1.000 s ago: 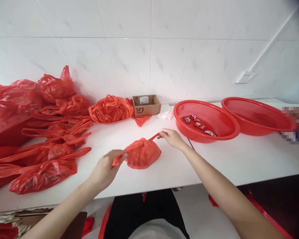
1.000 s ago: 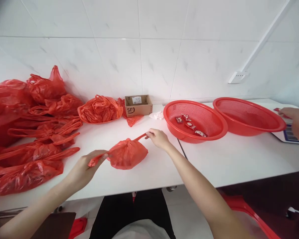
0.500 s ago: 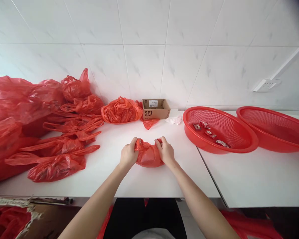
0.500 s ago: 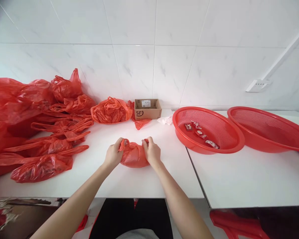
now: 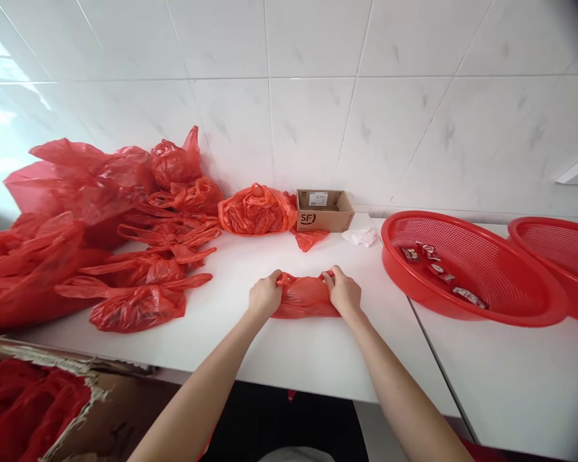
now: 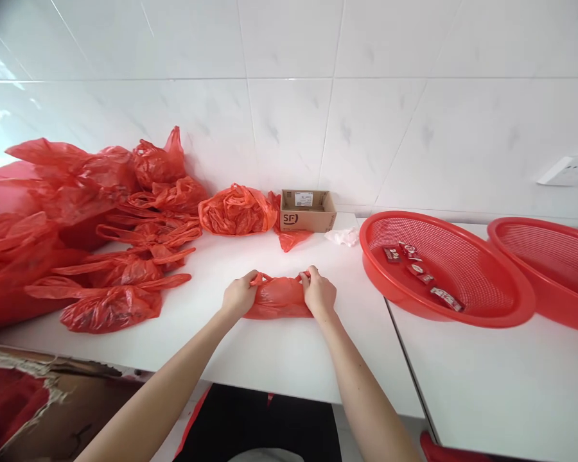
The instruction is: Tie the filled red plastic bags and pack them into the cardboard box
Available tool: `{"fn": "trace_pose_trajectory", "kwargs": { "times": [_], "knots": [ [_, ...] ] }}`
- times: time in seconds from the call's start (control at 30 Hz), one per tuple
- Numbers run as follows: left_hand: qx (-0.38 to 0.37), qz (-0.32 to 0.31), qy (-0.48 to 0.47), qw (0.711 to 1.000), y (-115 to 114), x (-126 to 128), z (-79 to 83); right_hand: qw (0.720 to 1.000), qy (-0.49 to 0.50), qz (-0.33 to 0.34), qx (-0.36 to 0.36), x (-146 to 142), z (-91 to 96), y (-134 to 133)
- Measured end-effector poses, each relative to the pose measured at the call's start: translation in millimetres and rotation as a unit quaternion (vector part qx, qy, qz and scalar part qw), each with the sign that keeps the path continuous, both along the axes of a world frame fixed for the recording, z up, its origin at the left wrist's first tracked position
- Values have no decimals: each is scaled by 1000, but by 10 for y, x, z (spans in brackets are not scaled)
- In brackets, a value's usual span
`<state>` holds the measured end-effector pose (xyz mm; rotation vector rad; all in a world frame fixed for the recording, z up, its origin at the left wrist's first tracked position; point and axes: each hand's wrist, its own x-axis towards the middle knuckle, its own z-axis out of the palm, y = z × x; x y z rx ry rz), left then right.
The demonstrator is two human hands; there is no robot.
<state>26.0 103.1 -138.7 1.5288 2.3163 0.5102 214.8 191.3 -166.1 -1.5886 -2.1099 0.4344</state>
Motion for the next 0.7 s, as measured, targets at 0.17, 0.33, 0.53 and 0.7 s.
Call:
{"fn": "trace_pose_trajectory", "kwargs": {
  "times": [0.17,0.33,0.53,0.7],
  "knots": [
    [-50,-18,42,998,105,-19,-24,997,-75,-22,29,-32,-99,55],
    [-52,-29,98,993,171,-4,-99,990,-120,-33,60,-47,-162,72],
    [5,-42,143,989,275,21,-194,987,-137,-35,81,-46,-152,96],
    [50,-34,126,990,136,-68,-181,987,-135,-64,66,-23,-127,92]
  ]
}}
